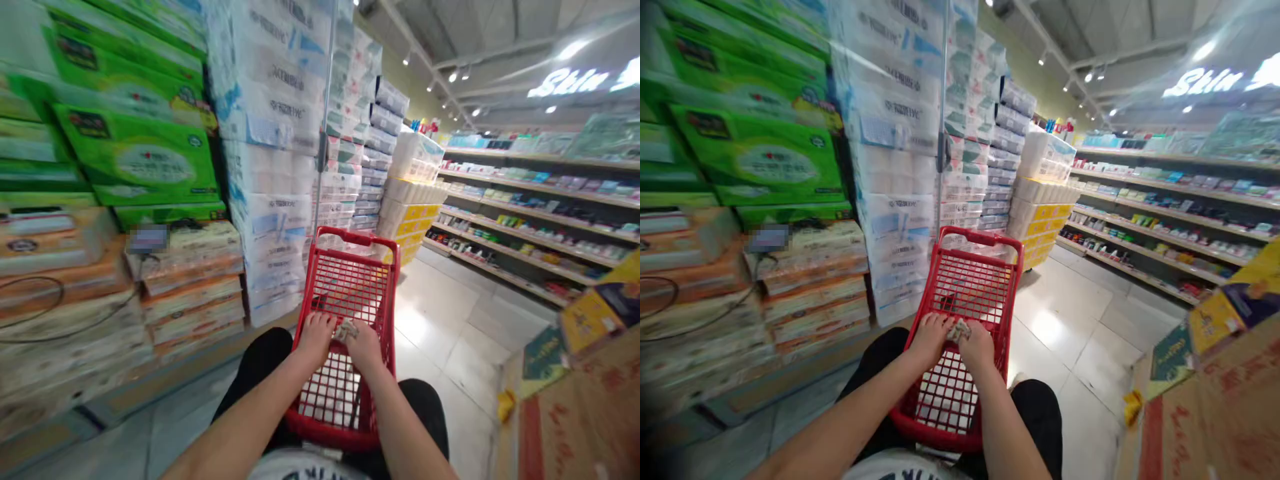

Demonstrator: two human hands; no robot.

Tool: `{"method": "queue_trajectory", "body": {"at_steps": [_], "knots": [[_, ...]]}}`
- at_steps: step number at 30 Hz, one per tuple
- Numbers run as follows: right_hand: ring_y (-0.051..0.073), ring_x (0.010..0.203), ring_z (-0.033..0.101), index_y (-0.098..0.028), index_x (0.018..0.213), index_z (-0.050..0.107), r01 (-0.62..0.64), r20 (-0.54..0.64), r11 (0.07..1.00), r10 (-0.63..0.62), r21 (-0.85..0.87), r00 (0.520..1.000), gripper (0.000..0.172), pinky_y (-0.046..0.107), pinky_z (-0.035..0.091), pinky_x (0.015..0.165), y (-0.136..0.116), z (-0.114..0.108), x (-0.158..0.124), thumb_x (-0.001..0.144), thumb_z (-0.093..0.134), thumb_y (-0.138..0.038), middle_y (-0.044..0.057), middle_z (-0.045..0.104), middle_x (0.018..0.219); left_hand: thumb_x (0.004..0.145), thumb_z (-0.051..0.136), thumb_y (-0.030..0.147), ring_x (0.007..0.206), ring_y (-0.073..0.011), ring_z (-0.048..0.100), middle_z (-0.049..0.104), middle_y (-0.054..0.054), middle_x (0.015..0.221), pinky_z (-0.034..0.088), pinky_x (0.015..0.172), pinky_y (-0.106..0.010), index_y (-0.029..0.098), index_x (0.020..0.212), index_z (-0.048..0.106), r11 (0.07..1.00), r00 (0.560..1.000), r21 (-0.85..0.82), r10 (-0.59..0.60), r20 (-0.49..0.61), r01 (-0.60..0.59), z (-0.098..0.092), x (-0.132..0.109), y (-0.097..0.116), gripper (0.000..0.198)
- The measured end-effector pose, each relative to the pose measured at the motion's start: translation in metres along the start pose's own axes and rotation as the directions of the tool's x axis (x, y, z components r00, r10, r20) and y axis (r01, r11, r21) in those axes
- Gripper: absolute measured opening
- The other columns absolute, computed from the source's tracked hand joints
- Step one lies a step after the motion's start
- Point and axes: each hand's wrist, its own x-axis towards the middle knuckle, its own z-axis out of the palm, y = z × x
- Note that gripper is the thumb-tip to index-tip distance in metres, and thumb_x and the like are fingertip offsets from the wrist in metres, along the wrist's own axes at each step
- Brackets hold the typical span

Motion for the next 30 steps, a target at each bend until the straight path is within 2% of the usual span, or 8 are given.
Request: {"method": "queue_trajectory", "body": {"at_steps": [5, 8, 12, 18, 22, 25, 27, 30], "knots": [[0.022, 0.1, 0.056, -0.019, 0.102, 0.065, 0.08, -0.282, 0.996, -0.084, -0.024, 0.956, 0.029, 0.032, 0.042, 0.089, 0.004, -0.018, 0.026, 0.08, 0.049, -0.011, 0.009, 0.064, 0.106, 0.067, 0.059, 0.016, 0.119, -0.0291, 0.043, 0.053, -0.011, 0.127, 0.024, 0.109, -0.045, 0.018, 0.132, 0.047, 1.0, 1.0, 0.006, -0.007, -0.016, 0.007, 0.005, -0.004, -0.002, 0.066], [0.023, 0.108, 0.054, -0.023, 0.107, 0.066, 0.171, -0.222, 0.985, -0.174, -0.033, 0.959, 0.041, 0.034, 0.042, 0.094, 0.007, -0.016, 0.027, 0.074, 0.05, -0.004, 0.007, 0.062, 0.115, 0.072, 0.055, 0.015, 0.121, -0.0283, 0.042, 0.054, -0.012, 0.127, 0.022, 0.11, -0.045, 0.018, 0.134, 0.046, 1.0, 0.999, 0.003, -0.004, -0.036, 0.005, 0.005, -0.004, -0.003, 0.063], [0.019, 0.096, 0.058, -0.024, 0.094, 0.069, 0.284, -0.046, 0.955, -0.281, 0.087, 0.959, 0.034, 0.029, 0.047, 0.086, 0.014, -0.008, 0.022, 0.073, 0.052, -0.003, 0.005, 0.063, 0.103, 0.073, 0.052, 0.015, 0.122, -0.0271, 0.042, 0.054, -0.011, 0.127, 0.021, 0.111, -0.044, 0.019, 0.131, 0.048, 1.0, 0.999, 0.001, -0.013, -0.032, 0.014, 0.004, -0.005, -0.003, 0.058], [0.022, 0.102, 0.057, -0.02, 0.103, 0.068, 0.099, -0.274, 0.995, -0.086, 0.034, 0.958, 0.037, 0.035, 0.046, 0.091, 0.016, -0.013, 0.038, 0.075, 0.05, -0.005, 0.009, 0.062, 0.112, 0.07, 0.056, 0.017, 0.122, -0.028, 0.041, 0.053, -0.011, 0.129, 0.02, 0.111, -0.044, 0.018, 0.135, 0.045, 1.0, 1.0, 0.01, 0.004, -0.013, -0.003, 0.002, -0.005, -0.003, 0.066], [0.026, 0.114, 0.052, -0.023, 0.109, 0.068, 0.232, -0.175, 0.969, -0.243, -0.08, 0.954, 0.046, 0.038, 0.043, 0.097, 0.007, -0.006, 0.033, 0.072, 0.052, -0.002, 0.008, 0.06, 0.124, 0.068, 0.057, 0.017, 0.121, -0.029, 0.042, 0.053, -0.012, 0.129, 0.021, 0.111, -0.044, 0.015, 0.134, 0.047, 1.0, 1.0, 0.018, 0.009, -0.011, -0.009, 0.002, -0.005, -0.004, 0.066], [0.023, 0.107, 0.055, -0.026, 0.105, 0.069, 0.306, -0.11, 0.951, -0.309, -0.039, 0.945, 0.039, 0.036, 0.044, 0.093, 0.006, -0.001, 0.023, 0.075, 0.053, -0.005, 0.005, 0.066, 0.115, 0.071, 0.055, 0.018, 0.121, -0.0288, 0.042, 0.053, -0.013, 0.128, 0.021, 0.111, -0.045, 0.015, 0.134, 0.047, 1.0, 1.0, 0.01, 0.015, -0.01, -0.015, 0.002, -0.006, -0.004, 0.064], [0.021, 0.096, 0.058, -0.025, 0.101, 0.07, 0.286, -0.102, 0.957, -0.282, 0.037, 0.954, 0.03, 0.033, 0.046, 0.087, 0.009, -0.002, 0.022, 0.079, 0.055, -0.011, 0.004, 0.069, 0.103, 0.072, 0.055, 0.018, 0.121, -0.0282, 0.042, 0.053, -0.012, 0.127, 0.02, 0.111, -0.045, 0.017, 0.135, 0.045, 1.0, 1.0, 0.003, 0.015, -0.01, -0.015, 0.002, -0.007, -0.004, 0.064], [0.021, 0.097, 0.058, -0.022, 0.103, 0.068, 0.174, -0.268, 0.982, -0.149, 0.074, 0.952, 0.026, 0.034, 0.045, 0.088, 0.015, -0.007, 0.025, 0.082, 0.054, -0.015, 0.006, 0.068, 0.104, 0.072, 0.056, 0.018, 0.123, -0.0277, 0.041, 0.053, -0.011, 0.128, 0.02, 0.112, -0.045, 0.019, 0.135, 0.045, 1.0, 1.0, 0.0, 0.006, -0.017, -0.006, 0.003, -0.009, -0.005, 0.065]]}}
